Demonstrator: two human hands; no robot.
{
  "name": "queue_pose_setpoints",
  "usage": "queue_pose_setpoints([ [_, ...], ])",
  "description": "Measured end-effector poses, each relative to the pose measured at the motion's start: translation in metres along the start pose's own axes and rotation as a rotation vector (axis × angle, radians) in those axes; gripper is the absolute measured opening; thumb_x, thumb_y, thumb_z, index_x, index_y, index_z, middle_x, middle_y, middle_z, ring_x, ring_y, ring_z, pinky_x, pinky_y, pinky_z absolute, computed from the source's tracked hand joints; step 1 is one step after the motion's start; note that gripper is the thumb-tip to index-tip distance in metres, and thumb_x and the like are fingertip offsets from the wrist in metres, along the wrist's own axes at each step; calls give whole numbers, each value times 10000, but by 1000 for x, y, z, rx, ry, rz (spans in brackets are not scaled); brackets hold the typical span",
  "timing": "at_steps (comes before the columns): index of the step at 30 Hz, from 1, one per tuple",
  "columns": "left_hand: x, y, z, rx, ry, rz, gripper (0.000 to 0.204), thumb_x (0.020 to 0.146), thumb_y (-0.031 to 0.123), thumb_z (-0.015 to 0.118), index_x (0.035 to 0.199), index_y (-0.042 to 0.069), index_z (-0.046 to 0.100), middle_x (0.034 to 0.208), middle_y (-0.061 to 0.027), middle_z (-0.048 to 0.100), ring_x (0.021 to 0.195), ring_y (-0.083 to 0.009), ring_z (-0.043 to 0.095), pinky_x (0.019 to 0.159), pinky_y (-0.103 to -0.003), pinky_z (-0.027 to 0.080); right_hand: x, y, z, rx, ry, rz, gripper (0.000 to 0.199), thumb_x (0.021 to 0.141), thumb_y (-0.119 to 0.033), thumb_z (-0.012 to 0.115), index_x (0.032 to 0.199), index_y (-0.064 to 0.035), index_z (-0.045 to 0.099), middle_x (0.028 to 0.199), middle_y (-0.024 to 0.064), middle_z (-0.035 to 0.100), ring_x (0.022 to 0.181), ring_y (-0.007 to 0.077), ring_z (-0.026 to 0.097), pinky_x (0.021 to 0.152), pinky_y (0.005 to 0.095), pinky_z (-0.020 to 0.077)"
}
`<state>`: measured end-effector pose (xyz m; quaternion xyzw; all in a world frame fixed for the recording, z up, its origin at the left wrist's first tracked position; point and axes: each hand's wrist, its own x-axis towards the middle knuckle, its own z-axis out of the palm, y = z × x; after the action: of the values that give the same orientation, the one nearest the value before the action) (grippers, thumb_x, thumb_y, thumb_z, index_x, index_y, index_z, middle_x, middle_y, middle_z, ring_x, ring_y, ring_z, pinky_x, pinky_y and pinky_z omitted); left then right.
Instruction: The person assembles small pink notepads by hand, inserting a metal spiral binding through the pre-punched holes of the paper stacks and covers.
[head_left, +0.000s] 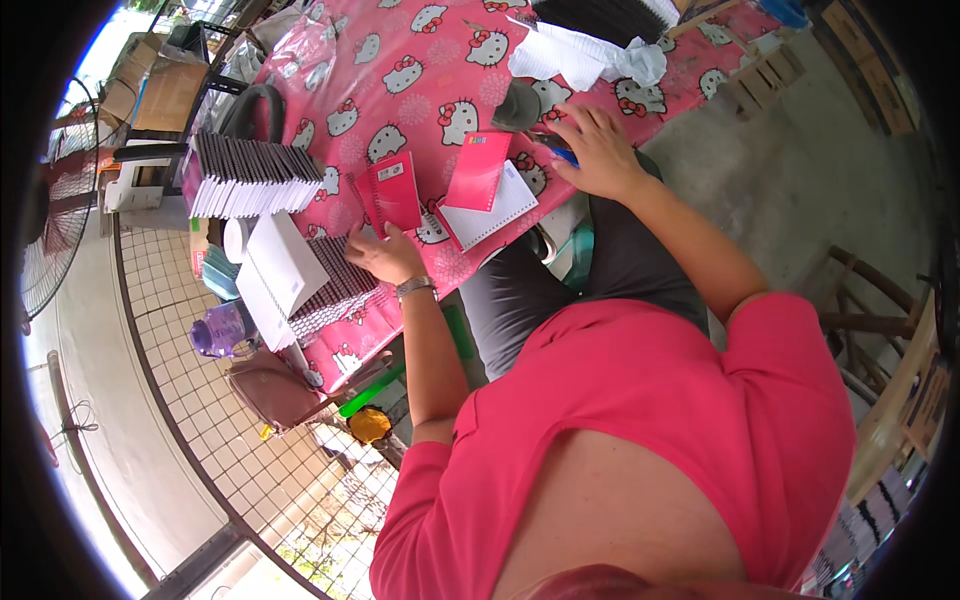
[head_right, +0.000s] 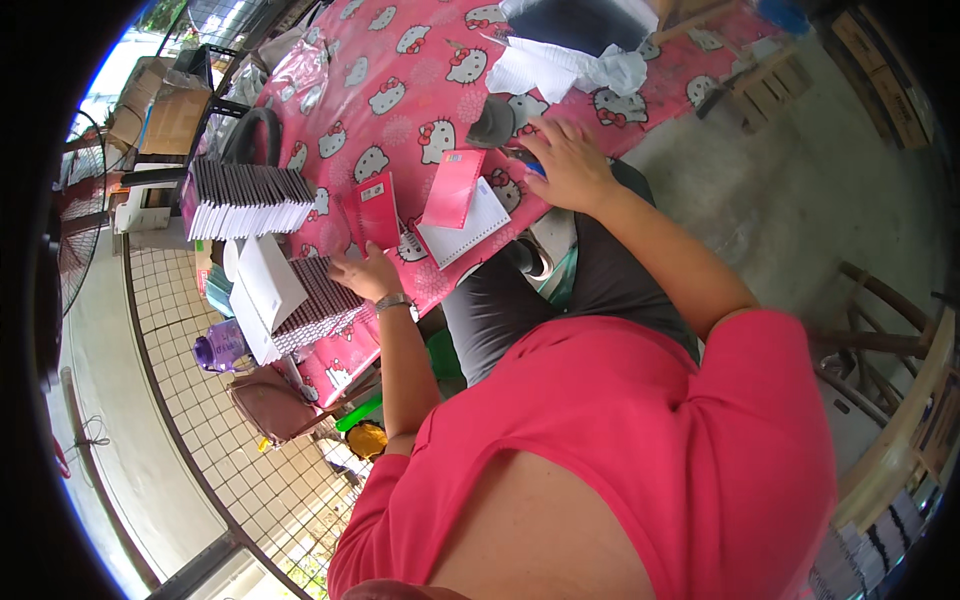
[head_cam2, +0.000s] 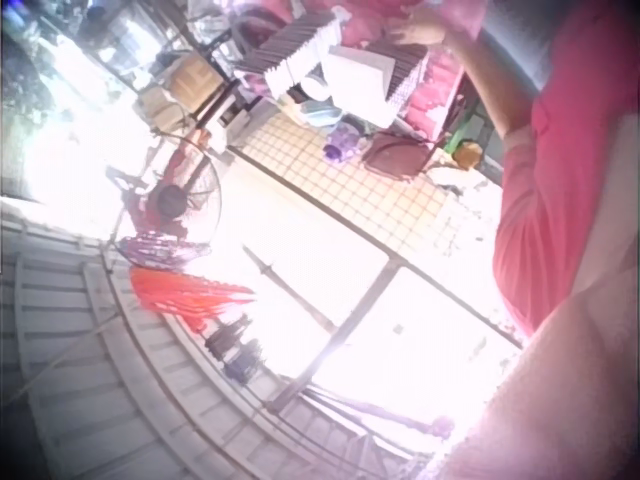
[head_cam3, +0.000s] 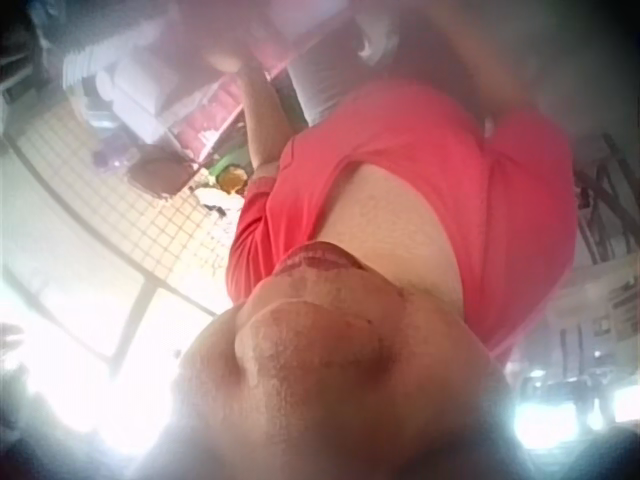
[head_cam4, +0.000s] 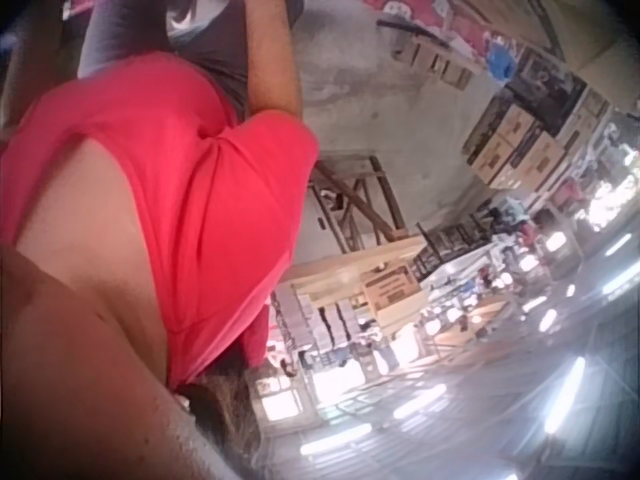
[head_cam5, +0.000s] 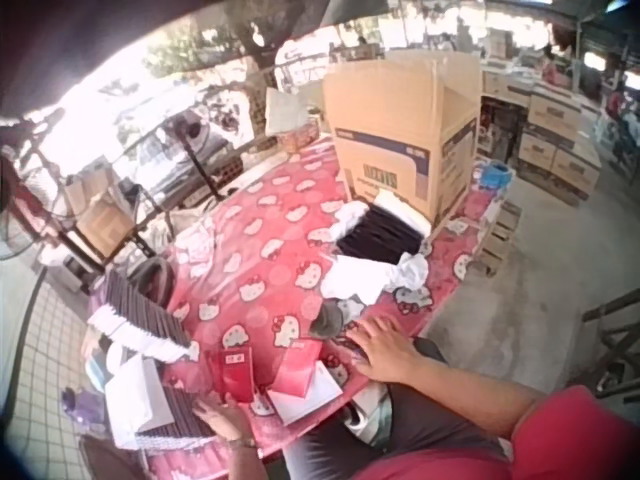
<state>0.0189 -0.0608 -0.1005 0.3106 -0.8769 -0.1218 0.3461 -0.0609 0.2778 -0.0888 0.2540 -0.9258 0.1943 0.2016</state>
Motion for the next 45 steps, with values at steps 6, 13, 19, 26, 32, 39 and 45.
queue_pose_setpoints([
  [6, -44, 107, -10, -187, -503, 820, 621, 814, 326, 751, 1338, 79, 524, 1267, -169, 567, 1179, -366, 536, 1003, -464, 440, 94, 46, 2, -70, 313, 30, 285, 777, -174, 658, 1057, -124, 668, 1224, 73, 592, 1142, 290, 548, 921, 456, 442],
  [13, -58, 96, -44, -89, -760, 930, 756, 770, 398, 765, 1401, 114, 460, 1145, -122, 573, 1113, -328, 555, 958, -458, 465, 154, 123, 14, -147, -114, 452, 428, 827, -379, 736, 1046, -19, 658, 1099, 200, 595, 1022, 398, 604, 869, 490, 517],
  [19, -68, 73, -46, -102, -718, 1040, 457, 831, 178, 655, 1266, 86, 551, 1086, -120, 594, 1076, -321, 587, 948, -447, 479, 167, 139, 32, -216, -241, 313, 378, 788, -339, 773, 935, -1, 687, 982, 216, 642, 988, 394, 635, 865, 467, 528],
  [26, -13, 118, -57, -102, -649, 956, 290, 826, 14, 527, 1103, 62, 598, 979, -115, 638, 952, -331, 617, 856, -445, 491, 169, 137, 38, -63, -52, 485, 243, 795, -242, 692, 808, 0, 714, 869, 231, 692, 891, 377, 670, 855, 452, 534],
  [32, -12, 116, -44, -159, -553, 904, 307, 808, 1, 523, 1104, 68, 569, 1037, -126, 583, 1012, -328, 563, 937, -456, 436, 179, 122, 14, 1, 239, 330, 174, 806, -126, 597, 881, -69, 742, 866, 210, 698, 862, 391, 677, 818, 490, 525],
  [39, -33, 106, -31, -83, -465, 970, 360, 829, 21, 494, 1180, 80, 552, 987, -102, 585, 979, -296, 575, 954, -497, 402, 173, 126, -14, 232, 206, 231, 223, 876, -191, 602, 994, -25, 692, 971, 242, 654, 934, 408, 628, 851, 474, 495],
  [45, -45, 109, -34, -49, -382, 888, 273, 857, 46, 503, 1121, 83, 562, 928, -76, 599, 908, -267, 593, 897, -444, 415, 32, -3, -19, 1150, -135, 358, 287, 943, -156, 500, 1177, -71, 644, 954, 18, 627, 640, 74, 530, 595, 247, 458],
])
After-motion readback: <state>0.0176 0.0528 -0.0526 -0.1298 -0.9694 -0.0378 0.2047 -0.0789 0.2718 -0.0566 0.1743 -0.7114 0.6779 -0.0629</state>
